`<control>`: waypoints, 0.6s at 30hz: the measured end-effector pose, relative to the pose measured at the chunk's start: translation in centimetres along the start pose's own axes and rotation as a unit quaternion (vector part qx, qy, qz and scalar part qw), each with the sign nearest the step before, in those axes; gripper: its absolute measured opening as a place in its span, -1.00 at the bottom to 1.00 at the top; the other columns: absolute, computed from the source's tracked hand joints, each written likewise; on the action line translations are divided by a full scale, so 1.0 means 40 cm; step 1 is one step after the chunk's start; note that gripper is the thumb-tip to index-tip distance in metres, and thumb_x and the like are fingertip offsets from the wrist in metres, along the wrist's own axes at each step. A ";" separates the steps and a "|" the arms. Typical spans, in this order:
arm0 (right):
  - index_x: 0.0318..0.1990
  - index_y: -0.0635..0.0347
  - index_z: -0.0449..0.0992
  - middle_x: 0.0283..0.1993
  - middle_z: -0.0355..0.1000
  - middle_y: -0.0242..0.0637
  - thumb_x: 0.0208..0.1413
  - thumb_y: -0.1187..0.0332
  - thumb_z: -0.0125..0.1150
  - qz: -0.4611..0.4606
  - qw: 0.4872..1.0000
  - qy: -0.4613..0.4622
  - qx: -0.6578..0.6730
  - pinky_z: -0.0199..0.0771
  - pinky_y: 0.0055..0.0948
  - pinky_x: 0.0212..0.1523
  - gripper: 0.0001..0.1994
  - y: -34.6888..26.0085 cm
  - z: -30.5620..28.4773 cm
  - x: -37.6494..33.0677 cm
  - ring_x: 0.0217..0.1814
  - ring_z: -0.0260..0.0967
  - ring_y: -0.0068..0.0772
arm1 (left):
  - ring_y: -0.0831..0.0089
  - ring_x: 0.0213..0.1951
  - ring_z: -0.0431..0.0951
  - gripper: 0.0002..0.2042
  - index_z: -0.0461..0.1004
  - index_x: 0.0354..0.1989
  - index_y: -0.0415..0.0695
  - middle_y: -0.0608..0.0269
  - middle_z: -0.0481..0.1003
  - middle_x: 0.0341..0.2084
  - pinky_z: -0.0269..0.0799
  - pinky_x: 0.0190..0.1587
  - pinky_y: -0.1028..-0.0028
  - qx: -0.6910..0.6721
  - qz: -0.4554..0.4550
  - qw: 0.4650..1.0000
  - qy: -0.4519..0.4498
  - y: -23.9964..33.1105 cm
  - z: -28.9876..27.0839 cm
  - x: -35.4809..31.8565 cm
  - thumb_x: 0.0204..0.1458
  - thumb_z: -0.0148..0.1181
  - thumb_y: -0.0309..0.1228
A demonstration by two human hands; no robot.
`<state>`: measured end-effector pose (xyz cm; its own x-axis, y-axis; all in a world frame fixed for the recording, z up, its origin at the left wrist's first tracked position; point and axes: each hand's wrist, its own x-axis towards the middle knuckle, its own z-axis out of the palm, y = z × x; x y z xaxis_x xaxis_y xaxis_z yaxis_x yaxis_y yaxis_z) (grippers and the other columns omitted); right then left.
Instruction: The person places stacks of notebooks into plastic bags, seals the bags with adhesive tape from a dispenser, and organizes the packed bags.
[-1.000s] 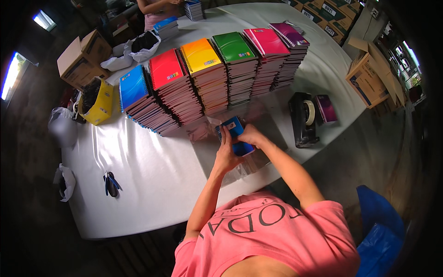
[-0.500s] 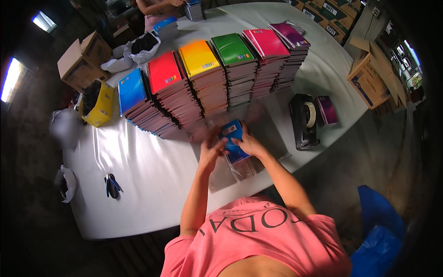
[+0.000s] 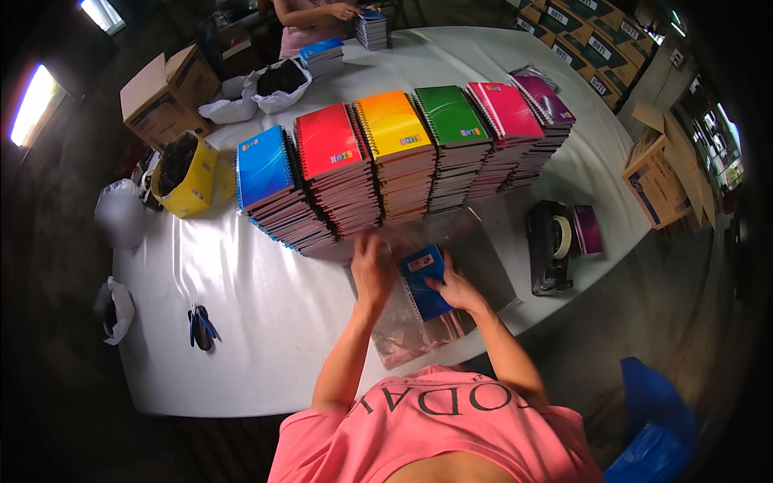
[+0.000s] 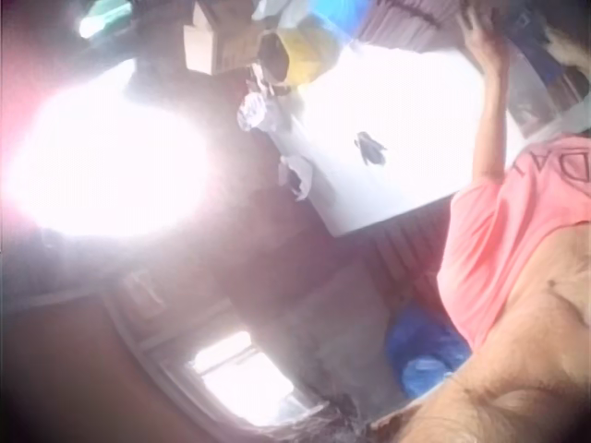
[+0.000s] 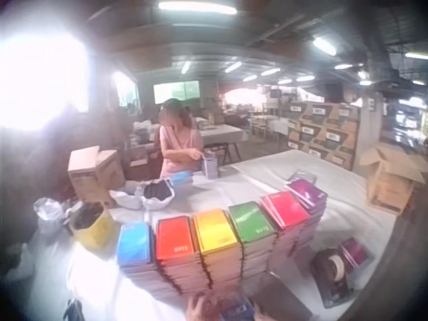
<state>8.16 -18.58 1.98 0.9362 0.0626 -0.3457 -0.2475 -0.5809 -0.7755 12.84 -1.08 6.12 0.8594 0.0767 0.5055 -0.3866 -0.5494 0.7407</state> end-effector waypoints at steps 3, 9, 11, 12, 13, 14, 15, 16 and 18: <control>0.32 0.44 -0.33 0.25 0.07 0.29 0.12 0.15 0.11 -0.012 1.000 0.009 -0.021 -0.09 -0.17 0.32 -0.14 0.007 0.014 -0.012 0.40 -0.16 0.17 | 0.20 -0.14 0.50 -0.66 0.53 -0.19 -0.11 0.15 0.46 -0.12 0.43 -0.14 0.36 0.020 0.109 0.976 -0.189 0.035 -0.054 -0.121 -0.25 0.32 -0.54; 0.33 0.42 -0.17 0.37 -0.16 0.22 0.14 0.08 0.05 0.065 0.980 0.018 0.187 -0.31 -0.19 0.39 -0.21 0.021 -0.028 -0.035 0.48 -0.37 0.07 | 0.33 0.26 0.18 -0.41 0.27 0.19 -0.06 0.29 0.21 0.24 0.32 0.07 0.20 0.079 0.001 0.927 -0.367 -0.002 -0.046 -0.195 -0.08 0.25 -0.31; 0.33 0.35 -0.11 0.41 -0.24 0.14 0.15 0.11 0.02 0.079 0.962 0.237 -0.113 -0.32 -0.20 0.40 -0.27 0.134 -0.034 -0.048 0.49 -0.41 0.06 | 0.33 0.27 0.16 -0.39 0.24 0.22 -0.04 0.31 0.19 0.25 0.34 0.07 0.20 0.077 -0.009 0.923 -0.376 -0.001 -0.044 -0.178 -0.08 0.25 -0.29; 0.34 0.32 -0.11 0.42 -0.25 0.12 0.16 0.13 0.01 0.104 0.953 0.232 -0.165 -0.32 -0.19 0.40 -0.29 0.146 -0.012 -0.069 0.49 -0.41 0.04 | 0.33 0.27 0.16 -0.38 0.24 0.22 -0.03 0.31 0.18 0.25 0.34 0.08 0.20 0.075 -0.009 0.923 -0.378 -0.004 -0.043 -0.179 -0.09 0.25 -0.29; 0.34 0.28 -0.10 0.42 -0.26 0.09 0.16 0.15 0.01 0.131 0.940 0.230 -0.217 -0.32 -0.18 0.40 -0.30 0.162 0.005 -0.093 0.49 -0.41 0.03 | 0.32 0.28 0.15 -0.37 0.23 0.23 -0.03 0.31 0.17 0.26 0.35 0.08 0.20 0.069 -0.007 0.922 -0.381 -0.003 -0.044 -0.180 -0.09 0.26 -0.28; 0.35 0.25 -0.10 0.43 -0.27 0.07 0.16 0.18 0.00 0.159 0.923 0.226 -0.268 -0.33 -0.17 0.40 -0.32 0.177 0.024 -0.118 0.49 -0.41 0.02 | 0.32 0.28 0.15 -0.37 0.23 0.22 -0.03 0.31 0.18 0.26 0.34 0.09 0.21 0.074 -0.014 0.918 -0.389 -0.003 -0.050 -0.182 -0.10 0.26 -0.29; 0.35 0.18 -0.08 0.43 -0.23 0.00 0.10 0.36 0.06 0.103 0.922 0.212 -0.306 -0.20 -0.17 0.38 -0.32 0.175 0.039 -0.126 0.47 -0.32 0.01 | 0.31 0.27 0.15 -0.37 0.24 0.22 -0.03 0.31 0.18 0.26 0.34 0.09 0.22 0.077 -0.020 0.916 -0.393 0.003 -0.054 -0.176 -0.10 0.27 -0.29; 0.35 0.17 -0.07 0.42 -0.19 0.00 0.05 0.44 0.09 0.056 0.953 0.223 -0.198 -0.12 -0.17 0.36 -0.30 0.172 0.042 -0.129 0.45 -0.25 0.03 | 0.31 0.27 0.16 -0.37 0.24 0.22 -0.03 0.31 0.18 0.25 0.34 0.10 0.23 0.080 -0.027 0.914 -0.397 0.006 -0.056 -0.171 -0.11 0.27 -0.29; 0.33 0.15 -0.03 0.38 -0.08 -0.01 -0.03 0.54 0.15 -0.001 0.952 0.290 -0.101 0.00 -0.19 0.31 -0.26 0.176 0.056 -0.128 0.41 -0.12 0.05 | 0.30 0.26 0.17 -0.36 0.23 0.22 -0.03 0.30 0.19 0.25 0.34 0.10 0.24 0.071 -0.017 0.917 -0.393 0.005 -0.052 -0.168 -0.11 0.27 -0.30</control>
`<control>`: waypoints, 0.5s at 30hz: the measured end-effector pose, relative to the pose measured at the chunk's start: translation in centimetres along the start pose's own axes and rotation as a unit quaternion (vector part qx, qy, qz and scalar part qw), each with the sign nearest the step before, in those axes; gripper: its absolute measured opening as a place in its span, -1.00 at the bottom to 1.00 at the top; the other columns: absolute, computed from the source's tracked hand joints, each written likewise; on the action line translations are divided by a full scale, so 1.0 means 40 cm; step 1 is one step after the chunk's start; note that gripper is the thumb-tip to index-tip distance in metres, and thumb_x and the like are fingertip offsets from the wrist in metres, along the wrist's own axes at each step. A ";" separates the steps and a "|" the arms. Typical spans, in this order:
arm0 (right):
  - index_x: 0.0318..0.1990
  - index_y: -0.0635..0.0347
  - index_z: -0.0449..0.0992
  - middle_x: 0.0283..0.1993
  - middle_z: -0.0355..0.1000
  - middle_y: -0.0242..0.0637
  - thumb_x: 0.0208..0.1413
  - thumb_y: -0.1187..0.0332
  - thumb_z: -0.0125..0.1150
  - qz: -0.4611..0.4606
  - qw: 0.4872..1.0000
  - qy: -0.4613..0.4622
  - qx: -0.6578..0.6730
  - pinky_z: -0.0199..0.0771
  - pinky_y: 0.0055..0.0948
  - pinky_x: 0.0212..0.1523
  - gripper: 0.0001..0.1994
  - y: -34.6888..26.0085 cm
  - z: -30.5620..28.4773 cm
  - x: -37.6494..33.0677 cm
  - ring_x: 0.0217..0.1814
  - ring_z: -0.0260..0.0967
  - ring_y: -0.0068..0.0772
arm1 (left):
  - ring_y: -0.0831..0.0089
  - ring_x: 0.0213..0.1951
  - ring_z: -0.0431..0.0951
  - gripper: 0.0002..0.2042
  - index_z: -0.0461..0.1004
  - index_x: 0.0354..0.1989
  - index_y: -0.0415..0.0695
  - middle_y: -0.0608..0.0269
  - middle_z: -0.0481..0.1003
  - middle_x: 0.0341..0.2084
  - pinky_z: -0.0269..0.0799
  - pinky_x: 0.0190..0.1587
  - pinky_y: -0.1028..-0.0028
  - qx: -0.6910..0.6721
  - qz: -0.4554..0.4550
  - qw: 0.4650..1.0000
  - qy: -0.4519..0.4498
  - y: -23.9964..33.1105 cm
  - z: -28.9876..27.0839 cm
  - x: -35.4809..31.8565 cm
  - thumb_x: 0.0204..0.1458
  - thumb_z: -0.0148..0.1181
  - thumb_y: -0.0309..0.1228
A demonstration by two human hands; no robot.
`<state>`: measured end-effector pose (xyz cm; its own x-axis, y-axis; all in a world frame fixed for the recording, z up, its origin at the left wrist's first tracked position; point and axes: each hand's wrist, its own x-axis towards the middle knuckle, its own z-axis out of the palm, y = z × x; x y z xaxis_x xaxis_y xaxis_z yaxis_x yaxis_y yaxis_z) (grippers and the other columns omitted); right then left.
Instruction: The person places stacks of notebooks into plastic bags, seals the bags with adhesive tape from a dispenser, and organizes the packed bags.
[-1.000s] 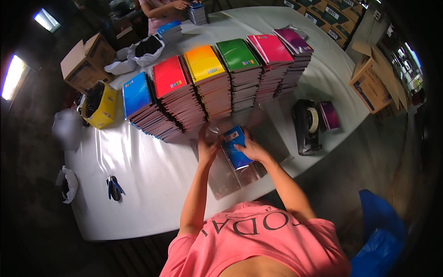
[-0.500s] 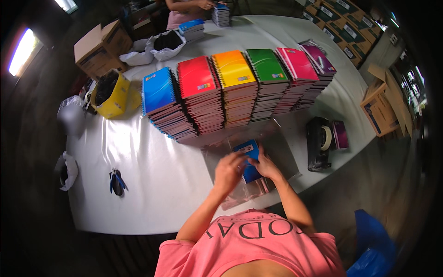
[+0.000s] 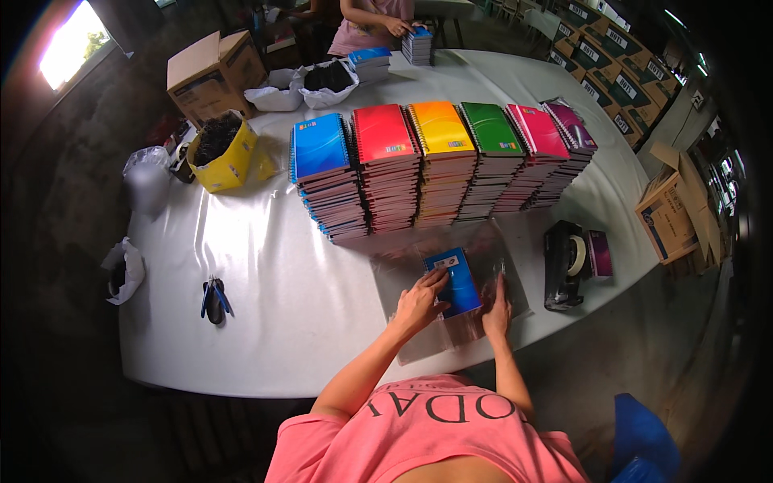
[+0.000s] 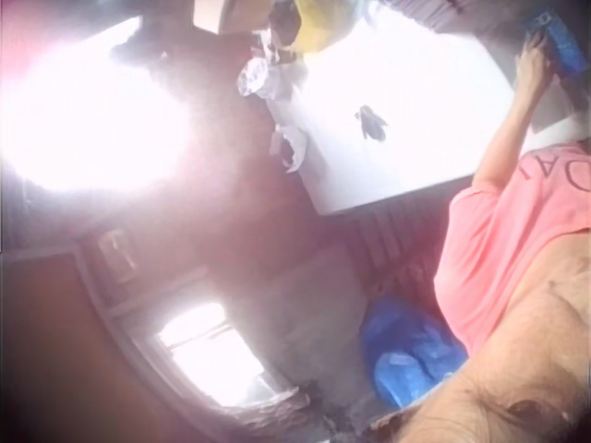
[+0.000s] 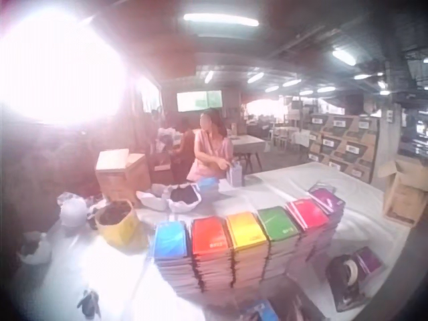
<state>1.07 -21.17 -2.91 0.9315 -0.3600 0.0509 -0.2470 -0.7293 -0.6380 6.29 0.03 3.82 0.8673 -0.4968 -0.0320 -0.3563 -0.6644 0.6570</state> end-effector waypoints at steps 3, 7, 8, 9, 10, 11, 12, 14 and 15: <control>0.30 0.12 0.07 0.27 0.13 -0.01 -0.08 0.56 0.21 -0.011 0.991 0.126 -0.033 0.12 -0.18 0.24 -0.27 0.047 0.028 0.005 0.32 0.04 0.08 | 0.27 0.25 0.19 -0.36 0.23 0.22 -0.02 0.29 0.20 0.24 0.34 0.10 0.25 -0.013 0.014 1.000 0.009 -0.003 0.006 0.002 -0.12 0.27 -0.32; 0.20 0.24 0.19 -0.15 0.39 -0.11 -0.16 0.43 0.38 0.021 0.990 0.142 0.000 0.38 -0.25 -0.21 -0.29 0.058 0.009 0.022 -0.23 0.39 -0.19 | 0.24 0.22 0.22 -0.36 0.23 0.21 -0.03 0.30 0.19 0.23 0.34 0.11 0.26 -0.034 -0.003 0.999 0.000 0.006 -0.003 -0.001 -0.13 0.28 -0.34; 0.19 0.25 0.20 -0.25 0.41 -0.18 -0.17 0.40 0.41 0.069 0.989 0.123 0.036 0.37 -0.32 -0.31 -0.29 0.079 0.000 0.047 -0.35 0.36 -0.30 | 0.23 0.21 0.23 -0.36 0.22 0.21 -0.02 0.30 0.19 0.22 0.35 0.10 0.25 -0.028 -0.002 1.000 0.000 0.007 -0.004 0.000 -0.13 0.27 -0.35; 0.17 0.26 0.21 -0.36 0.42 -0.26 -0.19 0.37 0.44 0.121 0.984 0.107 0.070 0.36 -0.40 -0.41 -0.28 0.104 -0.015 0.070 -0.46 0.33 -0.40 | 0.22 0.20 0.24 -0.35 0.21 0.22 -0.01 0.30 0.19 0.22 0.36 0.09 0.24 -0.021 0.003 1.000 -0.004 0.012 0.000 0.006 -0.13 0.27 -0.36; 0.11 0.27 0.27 -0.52 0.39 -0.39 -0.17 0.36 0.44 0.152 0.975 0.069 0.146 0.28 -0.52 -0.52 -0.36 0.092 -0.038 0.087 -0.55 0.26 -0.57 | 0.20 0.19 0.24 -0.35 0.20 0.22 0.00 0.31 0.19 0.22 0.37 0.08 0.24 -0.013 0.001 1.000 -0.006 0.012 -0.001 0.006 -0.13 0.27 -0.36; -0.03 0.28 0.40 -0.54 0.39 -0.44 -0.10 0.39 0.38 0.174 0.944 -0.066 0.272 0.19 -0.61 -0.56 -0.56 0.095 -0.064 0.109 -0.57 0.20 -0.69 | 0.20 0.18 0.25 -0.34 0.18 0.23 0.02 0.30 0.20 0.20 0.38 0.07 0.23 0.002 -0.011 1.000 -0.006 0.016 -0.001 0.007 -0.13 0.27 -0.37; -0.11 0.28 0.46 -0.54 0.39 -0.47 -0.07 0.39 0.35 0.174 0.938 -0.116 0.278 0.16 -0.64 -0.57 -0.66 0.088 -0.084 0.118 -0.57 0.20 -0.73 | 0.20 0.17 0.26 -0.32 0.16 0.24 0.04 0.30 0.21 0.18 0.39 0.05 0.22 0.016 -0.016 1.000 -0.011 0.029 0.001 0.014 -0.14 0.26 -0.38; -0.22 0.27 0.54 -0.54 0.39 -0.50 -0.02 0.40 0.30 0.135 0.936 -0.153 0.285 0.15 -0.66 -0.56 -0.79 0.026 -0.115 0.124 -0.56 0.19 -0.75 | 0.13 0.14 0.28 -0.22 -0.04 0.33 0.25 0.27 0.25 0.13 0.43 -0.07 -0.02 0.024 -0.022 0.999 -0.001 0.030 0.012 0.019 -0.10 0.21 -0.42; -0.25 0.26 0.55 -0.54 0.39 -0.51 0.00 0.40 0.28 0.104 0.943 -0.131 0.287 0.17 -0.66 -0.54 -0.82 -0.033 -0.131 0.110 -0.55 0.20 -0.74 | 0.09 0.12 0.30 -0.20 -0.09 0.33 0.31 0.25 0.26 0.12 0.43 -0.13 -0.08 0.063 -0.020 0.998 -0.005 0.046 0.011 0.024 -0.08 0.19 -0.42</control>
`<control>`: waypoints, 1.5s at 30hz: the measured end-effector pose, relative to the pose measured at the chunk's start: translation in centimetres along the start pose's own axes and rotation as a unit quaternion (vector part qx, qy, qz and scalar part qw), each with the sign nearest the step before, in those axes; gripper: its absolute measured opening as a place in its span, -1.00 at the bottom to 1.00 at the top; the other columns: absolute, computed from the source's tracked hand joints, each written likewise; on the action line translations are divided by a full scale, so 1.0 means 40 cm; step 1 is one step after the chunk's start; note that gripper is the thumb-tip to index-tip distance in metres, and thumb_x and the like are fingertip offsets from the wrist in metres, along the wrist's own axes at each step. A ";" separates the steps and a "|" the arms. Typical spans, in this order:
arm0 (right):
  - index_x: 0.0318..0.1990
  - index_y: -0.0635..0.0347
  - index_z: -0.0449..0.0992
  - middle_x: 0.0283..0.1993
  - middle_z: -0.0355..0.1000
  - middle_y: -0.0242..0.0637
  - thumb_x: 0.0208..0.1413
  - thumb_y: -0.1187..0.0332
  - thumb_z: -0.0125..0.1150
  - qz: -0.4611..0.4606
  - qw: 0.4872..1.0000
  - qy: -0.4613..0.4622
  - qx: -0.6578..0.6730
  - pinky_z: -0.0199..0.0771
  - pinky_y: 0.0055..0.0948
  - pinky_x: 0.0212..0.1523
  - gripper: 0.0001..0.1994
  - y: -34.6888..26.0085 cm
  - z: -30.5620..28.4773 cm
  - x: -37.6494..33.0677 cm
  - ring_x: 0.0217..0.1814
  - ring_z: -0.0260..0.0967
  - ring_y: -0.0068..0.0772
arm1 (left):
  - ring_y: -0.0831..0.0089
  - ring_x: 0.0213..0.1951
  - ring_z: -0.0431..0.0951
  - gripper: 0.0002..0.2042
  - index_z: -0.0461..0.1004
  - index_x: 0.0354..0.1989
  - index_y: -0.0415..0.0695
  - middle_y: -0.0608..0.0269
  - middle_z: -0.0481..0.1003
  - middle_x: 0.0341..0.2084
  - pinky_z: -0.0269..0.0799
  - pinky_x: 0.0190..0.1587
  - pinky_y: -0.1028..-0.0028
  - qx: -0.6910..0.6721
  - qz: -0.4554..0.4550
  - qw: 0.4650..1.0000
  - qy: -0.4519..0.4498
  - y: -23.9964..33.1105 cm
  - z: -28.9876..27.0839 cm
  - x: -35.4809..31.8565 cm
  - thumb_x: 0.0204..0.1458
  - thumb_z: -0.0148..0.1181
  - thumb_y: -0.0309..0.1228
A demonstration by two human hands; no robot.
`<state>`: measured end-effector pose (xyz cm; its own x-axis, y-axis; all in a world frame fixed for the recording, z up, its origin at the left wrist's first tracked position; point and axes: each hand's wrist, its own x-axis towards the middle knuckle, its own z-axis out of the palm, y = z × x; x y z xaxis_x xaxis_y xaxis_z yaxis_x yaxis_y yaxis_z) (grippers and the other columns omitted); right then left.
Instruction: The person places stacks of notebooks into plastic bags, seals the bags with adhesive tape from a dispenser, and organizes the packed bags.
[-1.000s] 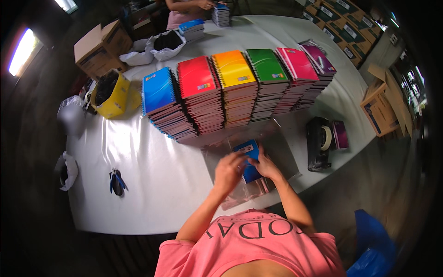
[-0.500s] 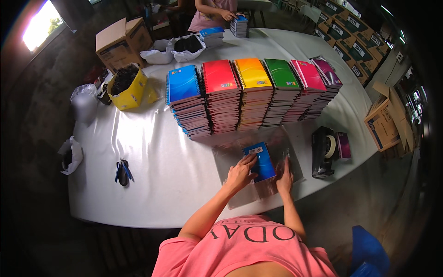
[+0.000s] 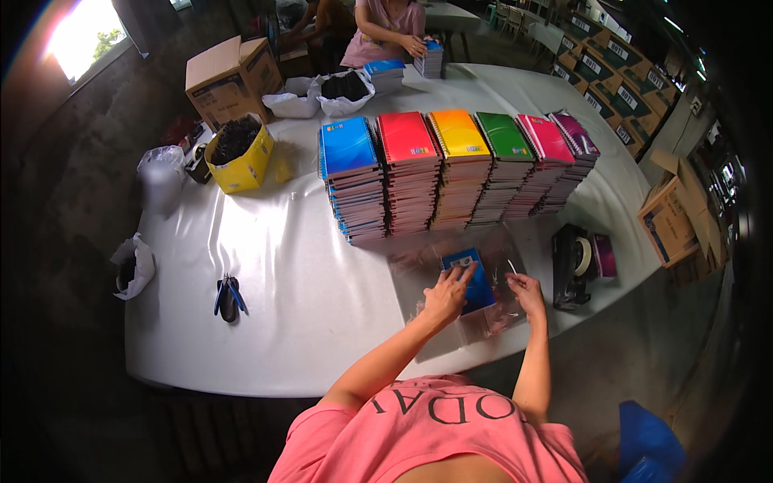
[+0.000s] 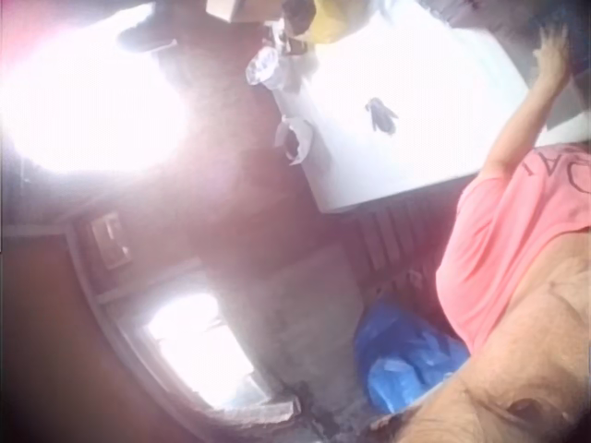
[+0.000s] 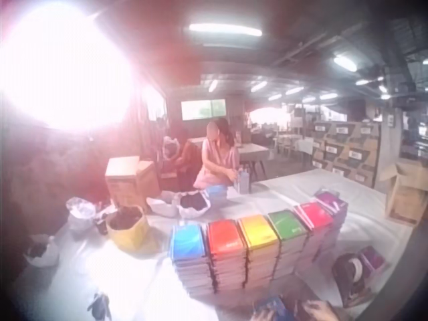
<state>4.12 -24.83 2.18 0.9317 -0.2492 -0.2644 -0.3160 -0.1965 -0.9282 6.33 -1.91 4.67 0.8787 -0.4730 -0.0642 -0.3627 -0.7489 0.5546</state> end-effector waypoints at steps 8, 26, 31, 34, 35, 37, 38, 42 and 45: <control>-0.21 0.29 0.42 -0.27 0.37 -0.08 -0.18 0.49 0.28 -0.229 0.930 0.064 -0.282 0.31 -0.15 -0.11 -0.70 -0.076 0.147 -0.094 -0.05 0.28 0.03 | -0.15 -0.18 0.48 -0.22 -0.27 0.31 0.64 0.03 0.26 0.09 0.42 -0.38 -0.29 0.176 0.036 0.983 -0.035 0.088 0.008 0.060 0.05 0.06 -0.33; 0.11 0.15 0.33 -0.05 0.40 -0.18 -0.01 0.48 0.28 -0.132 0.987 0.002 0.089 0.40 -0.54 -0.26 -0.53 0.012 0.083 0.112 -0.12 0.32 -0.51 | 0.06 -0.11 0.47 -0.15 0.10 0.24 -0.16 0.03 0.28 0.04 0.48 -0.24 0.23 0.049 0.080 0.996 0.002 0.030 -0.014 0.060 -0.41 0.26 -0.62; 0.16 0.10 0.30 -0.05 0.42 -0.19 -0.08 0.57 0.29 -0.097 0.953 -0.244 0.150 0.39 -0.53 -0.24 -0.42 -0.116 0.110 0.249 -0.05 0.34 -0.53 | 0.04 -0.18 0.49 -0.25 0.17 0.18 -0.18 0.08 0.29 -0.01 0.51 -0.28 0.25 0.031 0.088 0.995 0.038 0.012 -0.011 0.047 -0.37 0.18 -0.69; 0.10 0.10 0.36 -0.08 0.44 -0.35 -0.14 0.67 0.21 -0.226 0.945 -0.228 0.056 0.42 -0.59 -0.20 -0.45 -0.172 0.106 0.292 -0.05 0.35 -0.63 | 0.07 -0.19 0.49 -0.29 0.17 0.19 -0.15 0.12 0.30 -0.02 0.52 -0.30 0.25 0.046 0.054 0.997 0.016 0.024 0.009 0.061 -0.30 0.15 -0.69; 0.08 0.10 0.38 -0.07 0.43 -0.38 -0.16 0.69 0.20 -0.287 0.929 -0.233 -0.007 0.43 -0.59 -0.18 -0.45 -0.213 0.089 0.273 -0.04 0.36 -0.64 | 0.08 -0.16 0.49 -0.27 0.15 0.20 -0.15 0.11 0.30 -0.01 0.52 -0.28 0.26 0.053 0.041 0.998 0.009 0.021 0.008 0.064 -0.31 0.17 -0.67; 0.11 0.12 0.34 0.03 0.38 -0.42 -0.23 0.69 0.18 -0.276 0.880 -0.377 -0.080 0.45 -0.50 -0.12 -0.38 -0.269 0.051 0.218 0.00 0.38 -0.51 | 0.11 -0.14 0.48 -0.29 0.17 0.20 -0.14 0.11 0.31 0.01 0.51 -0.27 0.25 0.041 0.024 0.999 0.017 0.022 0.010 0.051 -0.29 0.14 -0.66; 0.14 0.10 0.31 0.03 0.37 -0.37 -0.24 0.68 0.19 -0.344 0.834 -0.411 -0.133 0.45 -0.46 -0.12 -0.35 -0.262 0.055 0.202 0.01 0.39 -0.44 | 0.10 -0.18 0.50 -0.36 0.19 0.19 -0.11 0.13 0.29 0.04 0.51 -0.29 0.20 0.048 0.029 0.998 0.028 0.003 0.031 0.048 -0.21 0.09 -0.63; 0.22 0.01 0.21 0.03 0.31 -0.19 -0.27 0.64 0.26 -0.436 0.731 -0.449 -0.274 0.45 -0.34 -0.08 -0.24 -0.222 0.070 0.150 0.02 0.38 -0.16 | 0.19 -0.03 0.46 -0.48 0.26 0.15 0.03 0.24 0.21 0.16 0.35 -0.10 -0.18 0.091 -0.010 0.995 -0.034 0.028 0.023 0.047 -0.08 0.09 -0.49; 0.22 -0.05 0.21 0.00 0.30 -0.11 -0.27 0.61 0.29 -0.422 0.749 -0.413 -0.301 0.46 -0.32 -0.08 -0.23 -0.219 0.077 0.134 -0.02 0.39 -0.08 | 0.32 0.24 0.21 -0.36 0.25 0.15 0.09 0.41 0.12 0.22 -0.14 0.06 -0.52 0.099 -0.011 0.993 -0.061 0.045 -0.001 0.031 -0.20 0.34 -0.41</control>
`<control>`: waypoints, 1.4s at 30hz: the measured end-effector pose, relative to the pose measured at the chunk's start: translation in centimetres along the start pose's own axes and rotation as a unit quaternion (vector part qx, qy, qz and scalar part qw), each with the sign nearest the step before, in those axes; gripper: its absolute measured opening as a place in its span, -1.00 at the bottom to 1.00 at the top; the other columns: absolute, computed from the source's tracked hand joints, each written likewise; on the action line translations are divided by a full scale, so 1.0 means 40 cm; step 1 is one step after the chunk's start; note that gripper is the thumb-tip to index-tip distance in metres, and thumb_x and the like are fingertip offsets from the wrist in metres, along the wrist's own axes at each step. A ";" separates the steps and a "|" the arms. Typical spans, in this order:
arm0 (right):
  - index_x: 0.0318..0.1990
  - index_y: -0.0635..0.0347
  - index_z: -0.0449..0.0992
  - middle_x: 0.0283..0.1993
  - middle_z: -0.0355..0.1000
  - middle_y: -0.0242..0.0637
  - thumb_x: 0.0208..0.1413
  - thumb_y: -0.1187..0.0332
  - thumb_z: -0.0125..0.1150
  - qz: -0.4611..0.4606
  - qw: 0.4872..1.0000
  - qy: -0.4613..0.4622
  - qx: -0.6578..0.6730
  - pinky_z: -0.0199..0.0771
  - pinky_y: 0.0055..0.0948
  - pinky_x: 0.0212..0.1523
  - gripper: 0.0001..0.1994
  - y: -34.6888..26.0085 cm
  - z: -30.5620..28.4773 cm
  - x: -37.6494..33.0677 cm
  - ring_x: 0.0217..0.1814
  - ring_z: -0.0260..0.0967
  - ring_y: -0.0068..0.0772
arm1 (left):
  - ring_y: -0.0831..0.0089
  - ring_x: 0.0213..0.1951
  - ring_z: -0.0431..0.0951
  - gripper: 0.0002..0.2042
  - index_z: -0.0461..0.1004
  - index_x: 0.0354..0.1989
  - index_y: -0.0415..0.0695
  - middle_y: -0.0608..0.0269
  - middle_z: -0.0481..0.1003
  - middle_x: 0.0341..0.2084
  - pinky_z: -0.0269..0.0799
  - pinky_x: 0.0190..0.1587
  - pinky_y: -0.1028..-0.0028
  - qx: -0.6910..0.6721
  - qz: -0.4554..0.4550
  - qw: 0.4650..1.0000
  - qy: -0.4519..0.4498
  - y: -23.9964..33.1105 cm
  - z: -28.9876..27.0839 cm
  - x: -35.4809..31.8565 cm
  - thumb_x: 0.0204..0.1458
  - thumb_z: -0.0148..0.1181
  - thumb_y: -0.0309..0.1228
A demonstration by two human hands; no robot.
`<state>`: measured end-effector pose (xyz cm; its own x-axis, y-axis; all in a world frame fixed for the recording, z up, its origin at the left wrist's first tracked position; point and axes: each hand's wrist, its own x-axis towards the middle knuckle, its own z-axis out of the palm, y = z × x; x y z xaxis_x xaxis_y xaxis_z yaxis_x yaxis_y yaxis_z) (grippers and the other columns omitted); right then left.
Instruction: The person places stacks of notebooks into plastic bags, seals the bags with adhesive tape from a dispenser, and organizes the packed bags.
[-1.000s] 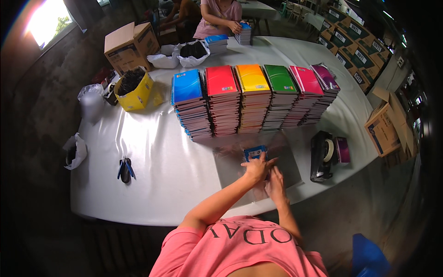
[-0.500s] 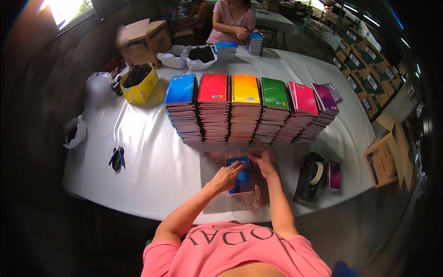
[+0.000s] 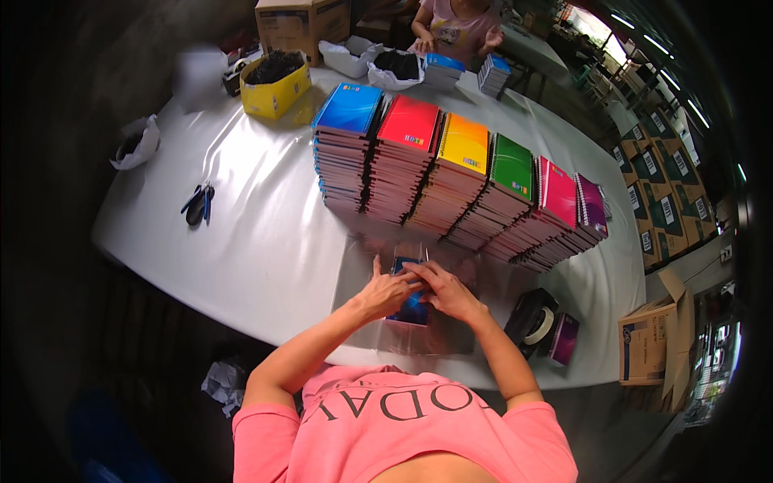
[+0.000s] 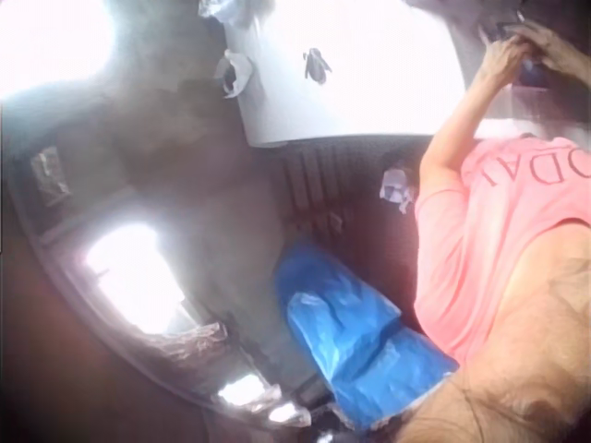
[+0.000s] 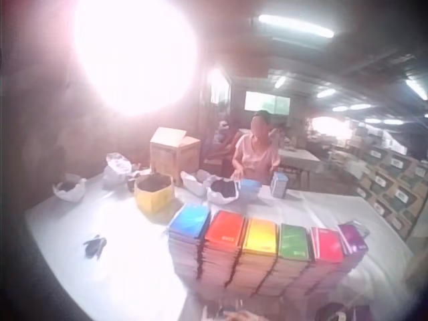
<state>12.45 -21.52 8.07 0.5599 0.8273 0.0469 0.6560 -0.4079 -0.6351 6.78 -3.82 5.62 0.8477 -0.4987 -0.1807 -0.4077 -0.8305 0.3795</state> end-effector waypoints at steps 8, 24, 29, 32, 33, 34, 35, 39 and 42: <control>-0.51 0.20 0.58 -0.21 0.30 -0.34 -0.34 0.54 0.45 0.030 0.985 0.016 0.168 0.48 -0.49 -0.26 -0.84 0.077 0.030 0.002 -0.26 0.40 -0.47 | 0.03 0.38 -0.30 -0.13 0.01 0.33 0.31 0.40 -0.08 0.36 -0.39 0.10 -0.50 -0.220 -0.091 0.969 0.067 -0.064 0.081 -0.062 -0.22 0.25 0.18; -0.03 -0.02 0.39 0.30 -0.09 -0.16 -0.29 0.60 0.37 0.115 0.991 0.021 0.058 0.55 -0.35 -0.13 -0.44 -0.029 0.074 0.036 -0.10 0.42 -0.21 | -0.10 0.37 -0.42 -0.04 0.07 0.30 0.19 0.26 -0.26 0.38 -0.31 0.07 -0.50 -0.245 -0.079 0.958 0.129 -0.049 0.139 -0.018 -0.35 0.30 0.23; 0.28 -0.38 0.07 0.43 -0.41 -0.18 -0.40 0.64 0.37 0.062 0.997 0.055 0.003 0.53 -0.11 -0.02 0.01 -0.059 0.060 0.051 0.11 0.33 0.03 | 0.01 0.38 -0.35 -0.27 0.28 0.17 -0.02 -0.10 -0.33 0.34 -0.25 0.30 -0.02 -0.496 -0.041 0.806 0.322 -0.090 0.175 -0.021 -0.19 0.30 0.07; 0.32 -0.43 0.00 0.45 -0.50 -0.15 -0.42 0.60 0.40 0.163 0.986 -0.025 -0.007 0.44 -0.10 0.08 0.07 -0.092 0.041 0.083 0.21 0.18 0.13 | -0.03 0.34 -0.18 -0.51 0.44 0.05 0.19 -0.06 -0.26 0.34 -0.04 0.25 0.06 -0.348 -0.097 0.886 0.291 -0.099 0.167 -0.009 -0.11 0.26 -0.01; 0.32 -0.41 -0.01 0.45 -0.51 -0.14 -0.43 0.58 0.42 0.194 0.980 -0.046 -0.004 0.41 -0.10 0.12 0.08 -0.098 0.035 0.084 0.26 0.11 0.18 | -0.04 0.33 -0.13 -0.55 0.46 0.02 0.24 -0.05 -0.25 0.34 0.01 0.23 0.05 -0.289 -0.111 0.914 0.261 -0.093 0.145 -0.006 -0.10 0.25 -0.01; 0.32 -0.41 -0.01 0.46 -0.52 -0.14 -0.42 0.56 0.42 0.163 0.985 -0.015 -0.059 0.38 -0.10 0.14 0.07 -0.093 0.041 0.076 0.29 0.06 0.17 | -0.04 0.30 -0.08 -0.54 0.46 0.02 0.28 -0.04 -0.24 0.33 0.04 0.21 0.04 -0.265 -0.127 0.930 0.220 -0.088 0.124 -0.011 -0.12 0.26 0.01; 0.33 -0.41 -0.02 0.46 -0.54 -0.15 -0.40 0.53 0.43 0.133 0.984 0.015 -0.115 0.34 -0.10 0.16 0.06 -0.081 0.055 0.065 0.32 0.01 0.16 | -0.04 0.28 -0.03 -0.54 0.46 0.01 0.32 -0.04 -0.23 0.33 0.07 0.19 0.03 -0.239 -0.141 0.944 0.178 -0.084 0.101 -0.020 -0.13 0.26 0.03; 0.34 -0.36 -0.04 0.46 -0.52 -0.13 -0.30 0.43 0.42 0.190 0.971 0.038 -0.141 0.10 0.01 0.29 0.00 -0.114 0.096 0.012 0.42 -0.18 0.11 | -0.09 0.26 0.09 -0.45 0.39 0.07 0.48 -0.05 -0.23 0.34 0.22 0.11 0.02 -0.215 -0.171 0.959 0.064 -0.087 0.045 -0.045 -0.21 0.30 0.08; 0.36 -0.28 -0.07 0.47 -0.49 -0.12 -0.28 0.36 0.43 0.206 0.973 0.022 -0.101 -0.09 0.15 0.32 0.00 -0.167 0.198 -0.102 0.42 -0.17 0.10 | 0.13 -0.22 0.52 -0.36 0.36 0.10 0.40 -0.08 -0.21 0.30 0.45 -0.04 0.23 -0.303 -0.135 0.934 0.130 -0.125 0.085 -0.036 -0.28 0.41 -0.03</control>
<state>1.77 -19.10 6.00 0.8144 0.5623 -0.1434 0.4551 -0.7722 -0.4433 6.44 0.23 0.90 0.9779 -0.1489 -0.1470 0.0326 -0.5852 0.8102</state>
